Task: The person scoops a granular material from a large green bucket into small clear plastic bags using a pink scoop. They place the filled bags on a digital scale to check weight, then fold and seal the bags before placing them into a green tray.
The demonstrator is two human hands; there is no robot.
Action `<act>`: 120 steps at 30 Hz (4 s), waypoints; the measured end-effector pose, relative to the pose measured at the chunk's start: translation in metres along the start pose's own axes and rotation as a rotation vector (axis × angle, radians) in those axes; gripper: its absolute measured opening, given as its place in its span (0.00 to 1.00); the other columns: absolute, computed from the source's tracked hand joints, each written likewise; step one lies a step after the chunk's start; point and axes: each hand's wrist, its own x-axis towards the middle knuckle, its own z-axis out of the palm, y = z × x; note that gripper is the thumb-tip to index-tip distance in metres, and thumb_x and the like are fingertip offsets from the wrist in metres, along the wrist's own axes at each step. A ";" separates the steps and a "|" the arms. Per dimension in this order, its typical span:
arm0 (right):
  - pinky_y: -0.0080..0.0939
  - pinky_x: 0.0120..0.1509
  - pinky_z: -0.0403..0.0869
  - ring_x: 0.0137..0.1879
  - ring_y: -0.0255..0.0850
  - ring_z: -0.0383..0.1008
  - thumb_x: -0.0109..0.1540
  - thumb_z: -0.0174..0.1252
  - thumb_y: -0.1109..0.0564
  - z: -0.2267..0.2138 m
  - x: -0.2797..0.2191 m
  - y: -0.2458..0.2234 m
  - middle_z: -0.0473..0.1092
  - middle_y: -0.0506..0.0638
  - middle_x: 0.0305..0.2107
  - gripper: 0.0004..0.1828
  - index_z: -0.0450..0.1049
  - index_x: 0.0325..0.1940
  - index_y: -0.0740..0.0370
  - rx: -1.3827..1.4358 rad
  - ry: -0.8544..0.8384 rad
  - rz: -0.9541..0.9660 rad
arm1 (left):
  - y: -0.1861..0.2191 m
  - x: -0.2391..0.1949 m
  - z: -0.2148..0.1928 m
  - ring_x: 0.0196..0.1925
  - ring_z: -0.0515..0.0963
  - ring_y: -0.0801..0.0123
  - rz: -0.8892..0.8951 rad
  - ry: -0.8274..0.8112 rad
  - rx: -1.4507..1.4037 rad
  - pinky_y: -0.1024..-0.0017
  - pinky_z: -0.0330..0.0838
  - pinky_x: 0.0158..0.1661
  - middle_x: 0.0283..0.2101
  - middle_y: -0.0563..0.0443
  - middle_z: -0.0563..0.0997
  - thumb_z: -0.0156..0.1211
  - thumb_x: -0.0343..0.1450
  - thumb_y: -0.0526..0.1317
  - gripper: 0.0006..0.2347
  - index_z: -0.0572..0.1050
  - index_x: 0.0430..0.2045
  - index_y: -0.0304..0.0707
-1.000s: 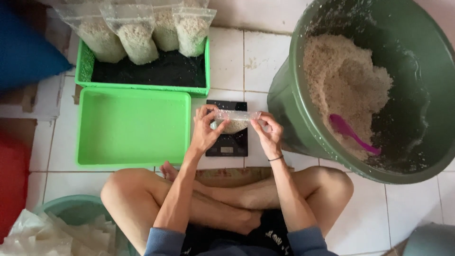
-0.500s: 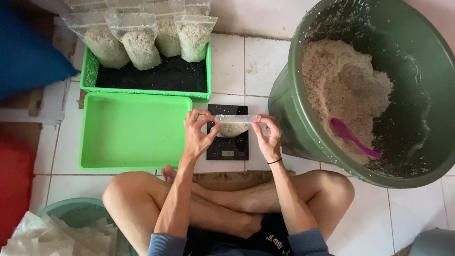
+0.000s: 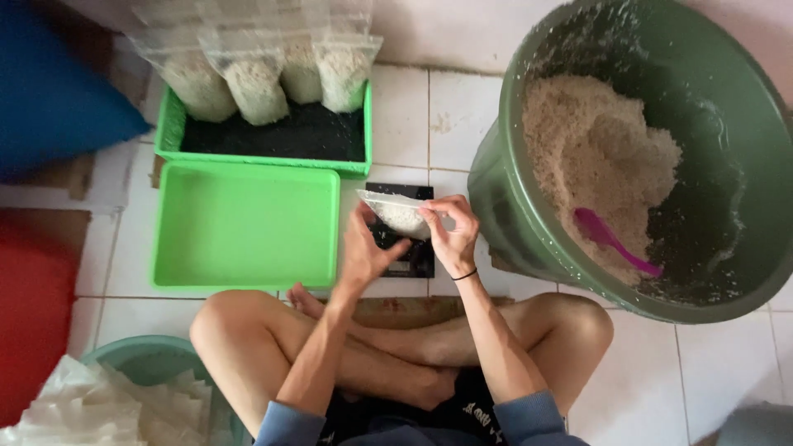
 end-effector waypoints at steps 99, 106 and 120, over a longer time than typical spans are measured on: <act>0.35 0.40 0.73 0.37 0.35 0.76 0.64 0.51 0.53 0.001 -0.053 0.063 0.76 0.45 0.40 0.13 0.76 0.50 0.54 -0.112 -0.495 0.317 | -0.112 0.245 -0.039 0.26 0.79 0.39 -0.042 0.641 0.449 0.47 0.72 0.30 0.24 0.43 0.79 0.50 0.65 0.41 0.10 0.60 0.36 0.43; 0.32 0.46 0.74 0.42 0.33 0.77 0.63 0.53 0.59 -0.006 -0.062 0.056 0.77 0.43 0.41 0.12 0.76 0.50 0.54 -0.082 -0.525 0.297 | -0.005 0.068 -0.068 0.31 0.83 0.62 0.052 0.024 0.293 0.63 0.70 0.37 0.38 0.62 0.83 0.49 0.58 0.30 0.15 0.73 0.35 0.50; 0.40 0.40 0.72 0.38 0.45 0.75 0.65 0.57 0.62 -0.004 -0.088 0.078 0.75 0.52 0.34 0.09 0.76 0.50 0.55 -0.224 -0.503 -0.010 | 0.017 -0.278 -0.224 0.36 0.83 0.66 -0.074 0.787 -0.099 0.72 0.77 0.38 0.33 0.48 0.81 0.61 0.69 0.30 0.05 0.77 0.35 0.38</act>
